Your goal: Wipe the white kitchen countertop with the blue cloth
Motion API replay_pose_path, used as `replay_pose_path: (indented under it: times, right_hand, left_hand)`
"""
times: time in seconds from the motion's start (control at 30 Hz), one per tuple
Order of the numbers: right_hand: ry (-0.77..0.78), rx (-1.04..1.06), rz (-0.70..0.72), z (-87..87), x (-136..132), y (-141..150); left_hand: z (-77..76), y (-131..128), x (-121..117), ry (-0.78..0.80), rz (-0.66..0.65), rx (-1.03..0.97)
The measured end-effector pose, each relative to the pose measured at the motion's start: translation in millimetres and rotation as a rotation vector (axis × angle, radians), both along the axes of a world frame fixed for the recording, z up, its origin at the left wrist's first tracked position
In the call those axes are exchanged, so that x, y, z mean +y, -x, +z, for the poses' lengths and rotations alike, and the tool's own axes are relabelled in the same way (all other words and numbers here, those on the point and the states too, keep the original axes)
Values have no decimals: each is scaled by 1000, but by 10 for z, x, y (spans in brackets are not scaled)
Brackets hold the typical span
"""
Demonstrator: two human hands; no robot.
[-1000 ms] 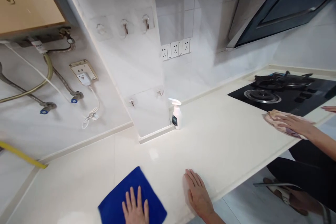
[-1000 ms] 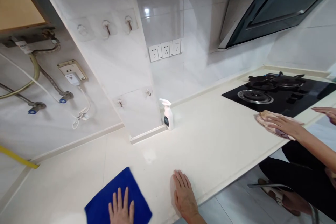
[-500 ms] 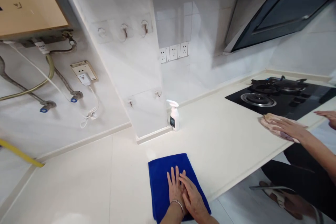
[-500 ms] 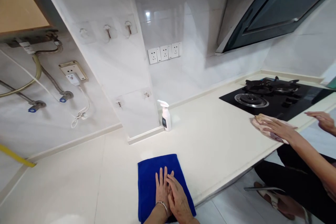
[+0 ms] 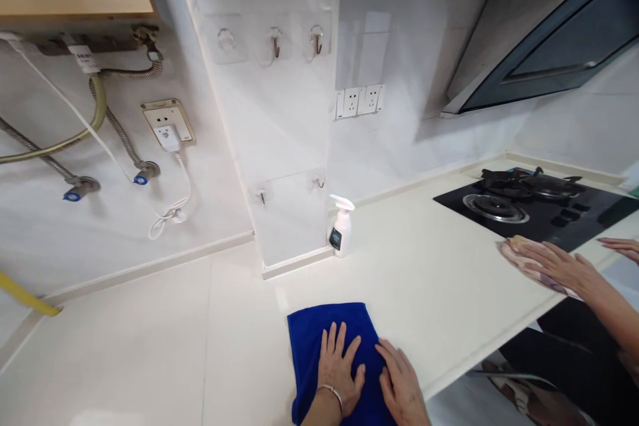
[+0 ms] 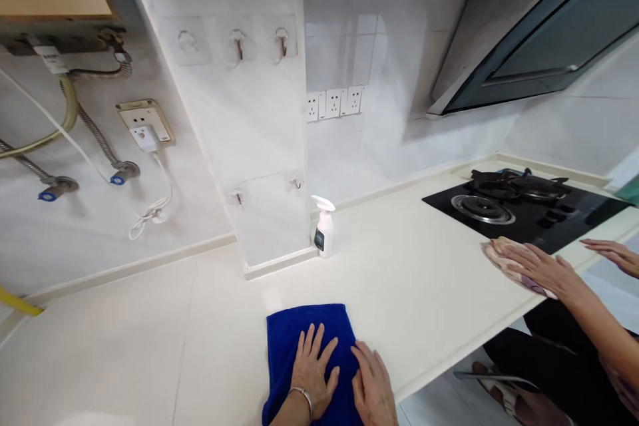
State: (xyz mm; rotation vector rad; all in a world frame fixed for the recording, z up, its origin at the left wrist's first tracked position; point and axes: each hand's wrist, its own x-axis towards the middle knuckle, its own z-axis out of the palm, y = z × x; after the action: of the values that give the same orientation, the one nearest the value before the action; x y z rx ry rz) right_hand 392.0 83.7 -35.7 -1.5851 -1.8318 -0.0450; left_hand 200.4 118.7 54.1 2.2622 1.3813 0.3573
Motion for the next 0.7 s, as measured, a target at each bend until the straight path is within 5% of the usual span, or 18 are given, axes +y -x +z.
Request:
replay_pose_path:
  times: [0.23,0.43,0.7]
  right_hand:
    - [-51,-6,-260,-11,188,-738]
    - [51,-71,-468,19,237,-571]
    - [85,-99,-507,-2,244,-570]
  left_hand:
    - [-3,-39,284,9,109,-31]
    - [-195,-112,654,-85,166,18]
    - [-390,-184,1209,-218,207,78]
